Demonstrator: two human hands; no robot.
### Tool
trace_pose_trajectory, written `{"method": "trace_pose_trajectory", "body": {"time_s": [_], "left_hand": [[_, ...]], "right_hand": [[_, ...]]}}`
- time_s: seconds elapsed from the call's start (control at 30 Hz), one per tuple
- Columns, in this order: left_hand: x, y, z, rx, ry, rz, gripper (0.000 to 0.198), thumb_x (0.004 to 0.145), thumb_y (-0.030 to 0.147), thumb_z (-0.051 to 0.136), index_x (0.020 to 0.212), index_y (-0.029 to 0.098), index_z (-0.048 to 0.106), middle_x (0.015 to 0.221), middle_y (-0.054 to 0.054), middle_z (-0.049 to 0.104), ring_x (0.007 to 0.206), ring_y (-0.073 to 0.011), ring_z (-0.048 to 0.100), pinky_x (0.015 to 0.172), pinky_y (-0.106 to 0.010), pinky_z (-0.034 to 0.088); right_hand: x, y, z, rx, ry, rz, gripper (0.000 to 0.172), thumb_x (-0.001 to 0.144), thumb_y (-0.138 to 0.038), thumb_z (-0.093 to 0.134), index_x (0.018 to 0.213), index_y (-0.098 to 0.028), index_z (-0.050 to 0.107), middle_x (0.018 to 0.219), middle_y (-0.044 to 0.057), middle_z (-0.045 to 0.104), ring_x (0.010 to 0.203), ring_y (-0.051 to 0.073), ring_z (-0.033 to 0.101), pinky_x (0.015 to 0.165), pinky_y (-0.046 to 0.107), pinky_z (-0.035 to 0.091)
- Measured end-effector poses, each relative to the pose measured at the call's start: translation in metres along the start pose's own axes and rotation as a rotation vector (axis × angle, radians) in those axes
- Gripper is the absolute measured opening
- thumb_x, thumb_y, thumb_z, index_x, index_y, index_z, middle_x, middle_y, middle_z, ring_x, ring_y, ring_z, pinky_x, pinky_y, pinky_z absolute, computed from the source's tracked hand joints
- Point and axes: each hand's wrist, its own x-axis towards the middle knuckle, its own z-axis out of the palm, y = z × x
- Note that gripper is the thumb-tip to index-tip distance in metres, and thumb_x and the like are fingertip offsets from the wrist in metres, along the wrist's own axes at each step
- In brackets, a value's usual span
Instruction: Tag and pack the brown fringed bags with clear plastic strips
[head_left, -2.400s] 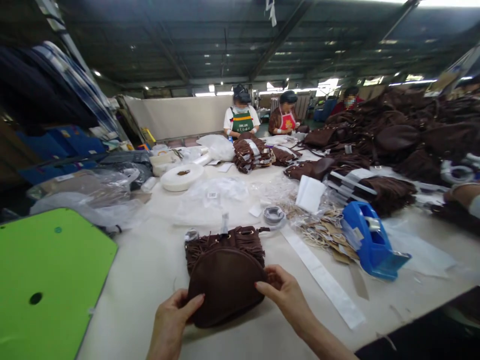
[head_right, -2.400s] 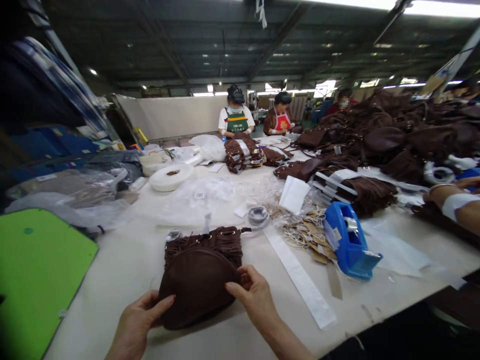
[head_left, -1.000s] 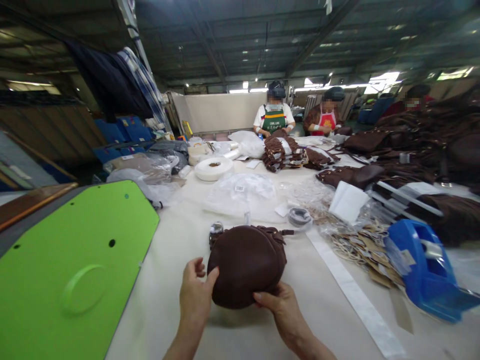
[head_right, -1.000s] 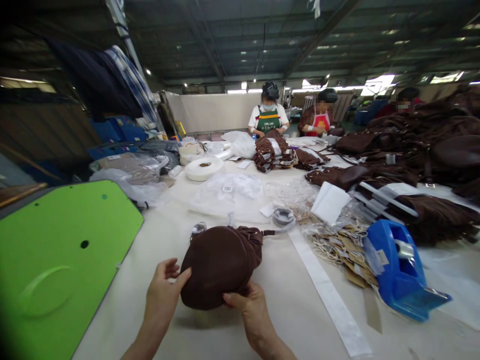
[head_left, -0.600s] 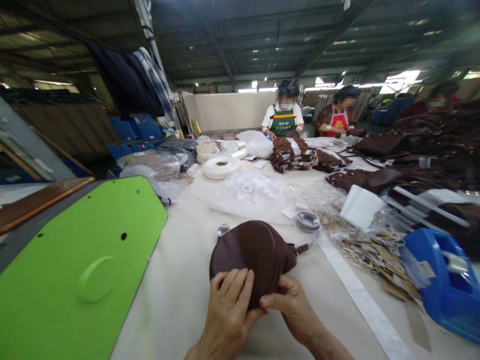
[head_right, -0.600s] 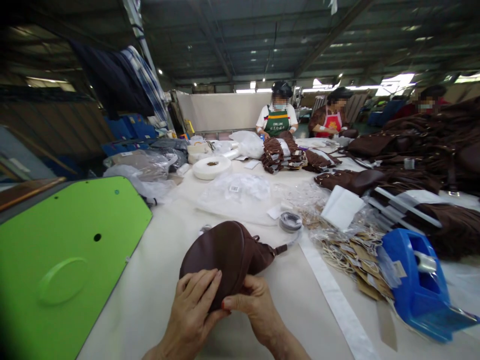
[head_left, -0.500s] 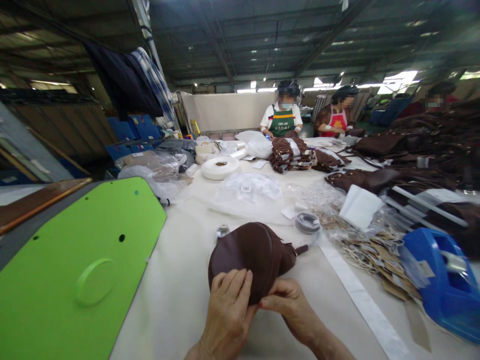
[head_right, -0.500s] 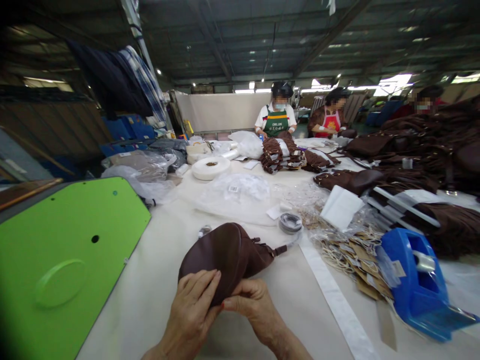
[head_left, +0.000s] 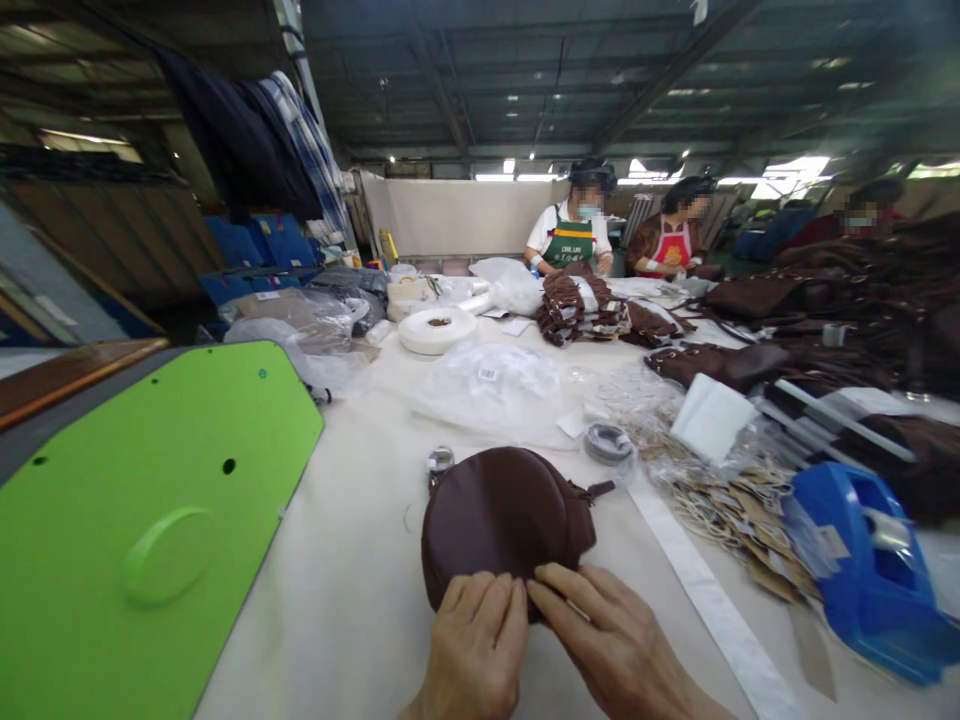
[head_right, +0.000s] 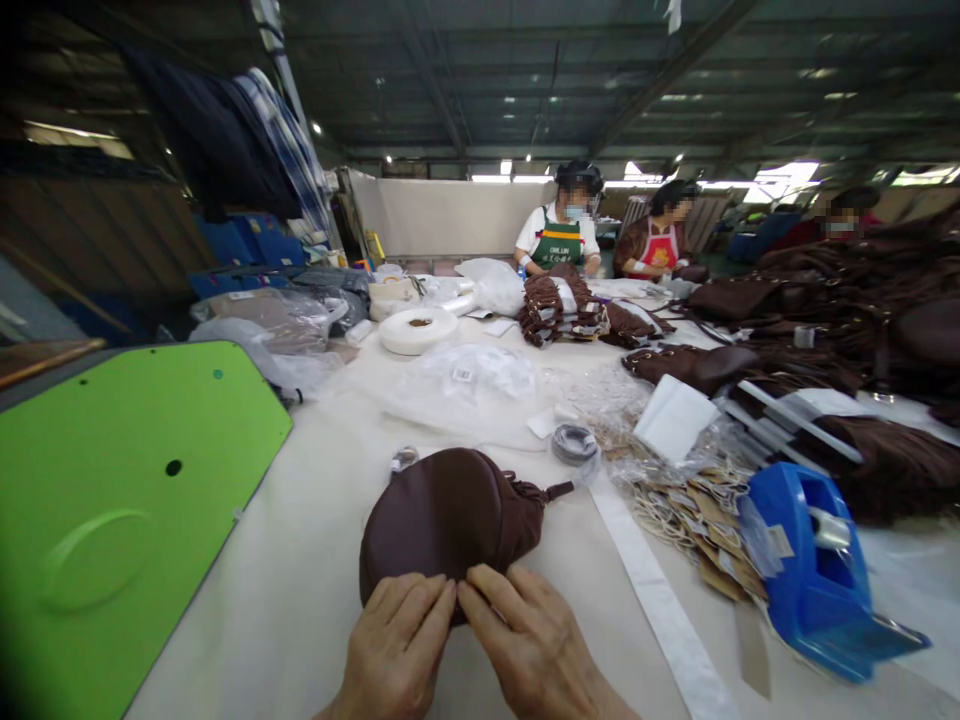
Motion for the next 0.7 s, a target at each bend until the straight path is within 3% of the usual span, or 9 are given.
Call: {"method": "trace_pose_trajectory", "body": {"time_s": [0.1,0.23,0.3,0.47,0.57,0.7], "left_hand": [[0.004,0.002,0.001,-0.020,0.001,-0.032,0.026,0.087,0.009,0.035,0.088,0.012,0.060,0.078,-0.008,0.063,0.075,-0.0189,0.055,0.067,-0.032,0.040],[0.005,0.002,0.001,-0.052,-0.035,-0.117,0.024,0.090,0.022,0.036,0.085,0.012,0.057,0.077,-0.008,0.060,0.071,-0.0195,0.053,0.064,-0.034,0.037],[0.004,0.002,0.002,-0.072,-0.071,-0.092,0.024,0.089,0.027,0.038,0.083,0.012,0.056,0.073,-0.008,0.058,0.068,-0.0194,0.052,0.061,-0.033,0.036],[-0.002,0.008,0.010,-0.004,-0.020,-0.055,0.027,0.084,0.007,0.029,0.070,0.016,0.052,0.060,-0.004,0.050,0.056,-0.0171,0.046,0.054,-0.030,0.033],[-0.007,0.014,0.018,0.068,0.004,-0.061,0.030,0.083,0.005,0.028,0.070,0.015,0.053,0.060,-0.005,0.051,0.057,-0.0174,0.047,0.058,-0.031,0.035],[-0.007,0.028,0.031,0.099,0.066,-0.008,0.027,0.082,0.004,0.032,0.072,0.014,0.055,0.063,-0.006,0.056,0.059,-0.0181,0.052,0.066,-0.033,0.038]], "right_hand": [[0.004,0.003,0.005,-0.050,0.038,-0.004,0.029,0.085,-0.007,0.039,0.091,-0.016,0.065,0.082,0.009,0.070,0.066,0.015,0.062,0.061,0.024,0.052],[-0.004,0.002,0.012,-0.083,0.087,0.020,0.028,0.084,-0.007,0.038,0.089,-0.017,0.064,0.081,0.010,0.069,0.065,0.015,0.061,0.061,0.024,0.051],[-0.011,0.000,0.016,-0.090,0.087,0.006,0.027,0.085,-0.008,0.039,0.089,-0.017,0.064,0.080,0.010,0.069,0.064,0.016,0.062,0.061,0.024,0.051],[-0.022,-0.006,0.019,-0.075,0.067,0.029,0.024,0.084,-0.011,0.042,0.090,-0.020,0.064,0.078,0.009,0.069,0.064,0.017,0.064,0.060,0.024,0.053],[-0.027,-0.008,0.013,0.103,0.090,0.207,0.024,0.080,-0.007,0.047,0.092,-0.023,0.059,0.079,0.007,0.066,0.063,0.014,0.063,0.057,0.020,0.051],[-0.026,-0.002,0.000,0.309,0.211,0.804,0.030,0.079,-0.027,0.060,0.107,-0.024,0.050,0.078,0.003,0.060,0.055,0.014,0.058,0.048,0.022,0.050]]}}
